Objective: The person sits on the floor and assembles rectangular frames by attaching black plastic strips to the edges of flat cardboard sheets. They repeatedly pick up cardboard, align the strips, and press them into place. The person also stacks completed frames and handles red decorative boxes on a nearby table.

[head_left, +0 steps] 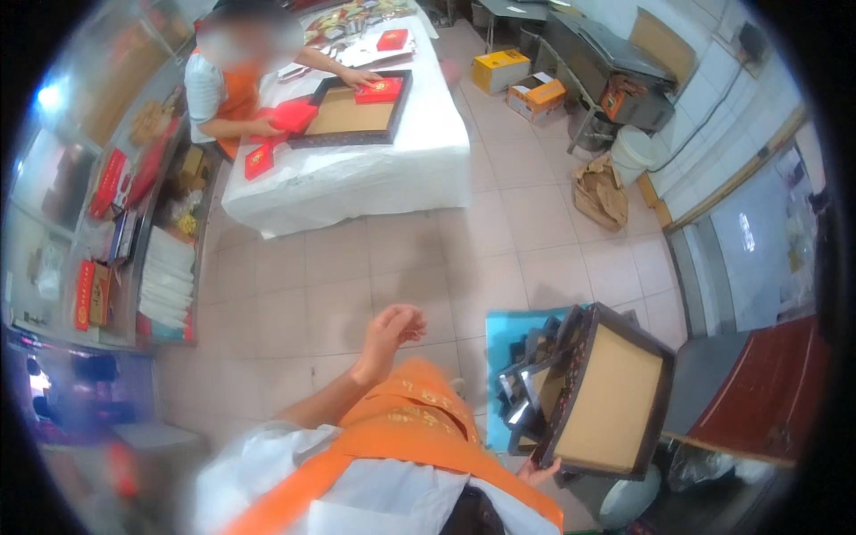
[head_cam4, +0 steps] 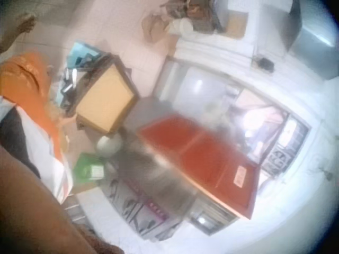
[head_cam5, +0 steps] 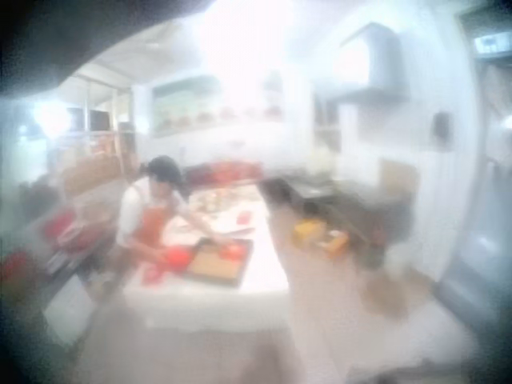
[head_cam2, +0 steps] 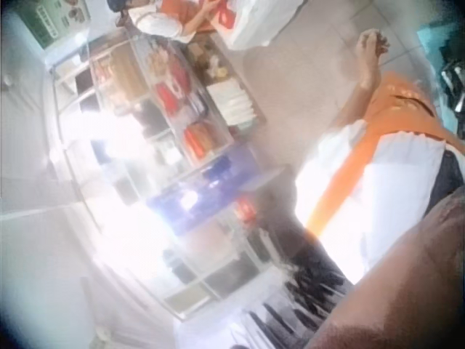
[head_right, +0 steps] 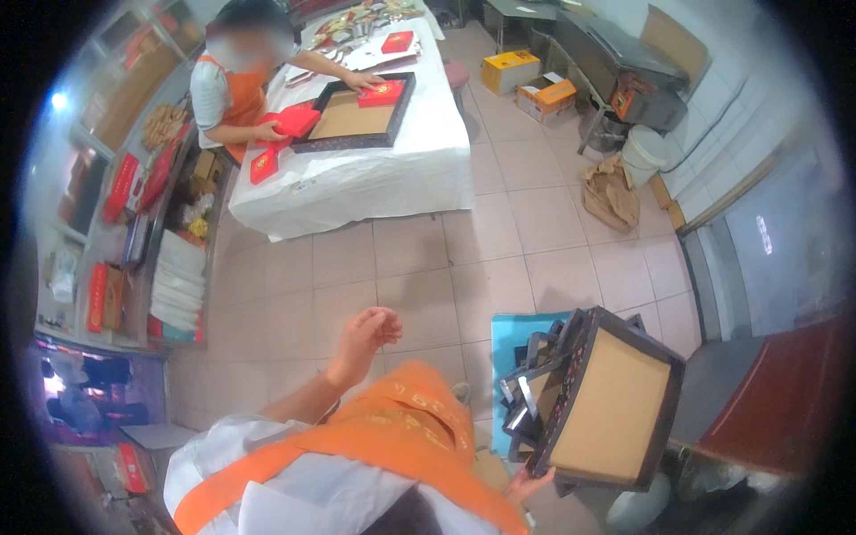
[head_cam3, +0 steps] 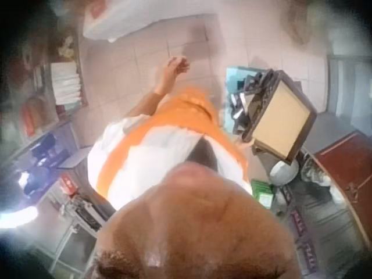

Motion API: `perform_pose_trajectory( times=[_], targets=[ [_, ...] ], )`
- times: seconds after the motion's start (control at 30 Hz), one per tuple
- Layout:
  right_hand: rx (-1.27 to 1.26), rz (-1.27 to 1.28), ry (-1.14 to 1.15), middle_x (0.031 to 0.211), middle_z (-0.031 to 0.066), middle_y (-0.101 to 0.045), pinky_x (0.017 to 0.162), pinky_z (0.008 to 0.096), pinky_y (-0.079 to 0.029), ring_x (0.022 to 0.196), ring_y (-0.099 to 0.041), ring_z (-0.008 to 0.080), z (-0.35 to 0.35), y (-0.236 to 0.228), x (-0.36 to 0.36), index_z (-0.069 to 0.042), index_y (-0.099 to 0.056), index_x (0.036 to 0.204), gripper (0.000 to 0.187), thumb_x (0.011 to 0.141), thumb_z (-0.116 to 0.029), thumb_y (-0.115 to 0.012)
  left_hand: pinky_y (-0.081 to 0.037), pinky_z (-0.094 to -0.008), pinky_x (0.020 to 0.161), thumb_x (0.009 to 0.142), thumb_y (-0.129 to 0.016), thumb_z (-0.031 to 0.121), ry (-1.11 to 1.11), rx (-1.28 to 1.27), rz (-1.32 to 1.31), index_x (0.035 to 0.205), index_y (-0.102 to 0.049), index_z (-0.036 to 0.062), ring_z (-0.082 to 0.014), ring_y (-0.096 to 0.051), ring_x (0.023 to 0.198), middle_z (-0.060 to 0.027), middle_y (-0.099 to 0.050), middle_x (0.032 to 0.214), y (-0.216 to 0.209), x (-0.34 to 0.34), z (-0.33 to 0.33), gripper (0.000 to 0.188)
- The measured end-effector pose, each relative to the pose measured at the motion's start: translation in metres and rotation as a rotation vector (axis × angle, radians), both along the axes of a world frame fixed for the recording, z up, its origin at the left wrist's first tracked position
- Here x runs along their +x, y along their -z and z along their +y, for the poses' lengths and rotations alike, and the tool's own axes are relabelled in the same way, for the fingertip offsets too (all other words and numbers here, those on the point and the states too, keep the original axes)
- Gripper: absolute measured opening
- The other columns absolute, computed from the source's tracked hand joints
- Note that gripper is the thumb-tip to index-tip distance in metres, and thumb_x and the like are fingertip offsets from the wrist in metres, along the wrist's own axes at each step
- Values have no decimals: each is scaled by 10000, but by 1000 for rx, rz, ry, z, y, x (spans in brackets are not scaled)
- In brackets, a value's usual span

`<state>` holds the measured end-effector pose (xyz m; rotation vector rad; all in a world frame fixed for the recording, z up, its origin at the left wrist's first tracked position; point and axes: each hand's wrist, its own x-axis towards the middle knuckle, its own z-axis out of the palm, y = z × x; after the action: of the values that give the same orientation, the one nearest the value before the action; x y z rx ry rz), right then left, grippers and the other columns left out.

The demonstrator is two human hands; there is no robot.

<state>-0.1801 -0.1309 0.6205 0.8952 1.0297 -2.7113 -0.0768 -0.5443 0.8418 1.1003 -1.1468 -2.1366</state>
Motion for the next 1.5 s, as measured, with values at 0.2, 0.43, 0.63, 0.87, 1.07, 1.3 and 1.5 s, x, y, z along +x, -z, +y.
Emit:
perform_pose_trajectory(
  times=[0.2,0.43,0.63,0.87,1.07,1.3,1.5],
  targets=[
    [345,13,9,1139,112,-486,887,352,-390,1039,-473,224,10,-30,-39,-7,-423,1170,515,807,-355,-539,-431,-249,680,870,-483,203,-145,203,-101,928,-529,33,-130,-542,761,-51,-564,831,17,-10,-12,186],
    [212,34,-182,1111,125,-502,905,346,-384,1025,-479,216,-114,-101,-103,11,-430,1153,524,803,-357,-557,-433,-236,656,864,-491,208,-218,278,-114,920,-531,38,-128,-543,739,-52,-567,821,41,-25,-82,183],
    [270,35,-280,1019,150,-525,769,337,-474,902,-533,234,-278,-115,-152,39,-459,1064,459,789,-298,-604,-429,-235,652,860,-499,201,-271,231,-112,915,-545,47,-114,-539,728,-37,-575,797,59,-36,-211,170],
    [104,-42,-441,966,69,-574,711,347,-488,821,-559,213,-450,-87,-218,-30,-522,1031,397,718,-221,-672,-425,-228,652,878,-486,213,-246,43,-225,941,-541,69,-98,-537,726,-26,-579,812,73,-52,-381,167],
    [103,-93,-548,985,51,-578,737,339,-463,843,-553,203,-583,-84,-266,-45,-523,1058,412,721,-236,-662,-422,-251,690,861,-506,185,-73,-238,-395,979,-538,40,-128,-539,805,-38,-575,877,107,-101,-493,189],
    [134,-100,-601,1034,39,-570,760,341,-456,878,-550,196,-708,-63,-353,-57,-513,1087,426,727,-235,-655,-375,-377,851,748,-593,120,156,-1293,-766,1039,-499,30,-297,-465,1008,-139,-498,1069,134,-168,-622,319],
    [154,-106,-642,1052,58,-567,812,352,-446,919,-542,202,-790,-79,-385,-41,-507,1097,440,727,-230,-650,-363,-396,902,693,-629,87,631,-999,-875,1075,-490,26,-331,-441,1081,-172,-469,1141,162,-181,-693,411]
  ],
)
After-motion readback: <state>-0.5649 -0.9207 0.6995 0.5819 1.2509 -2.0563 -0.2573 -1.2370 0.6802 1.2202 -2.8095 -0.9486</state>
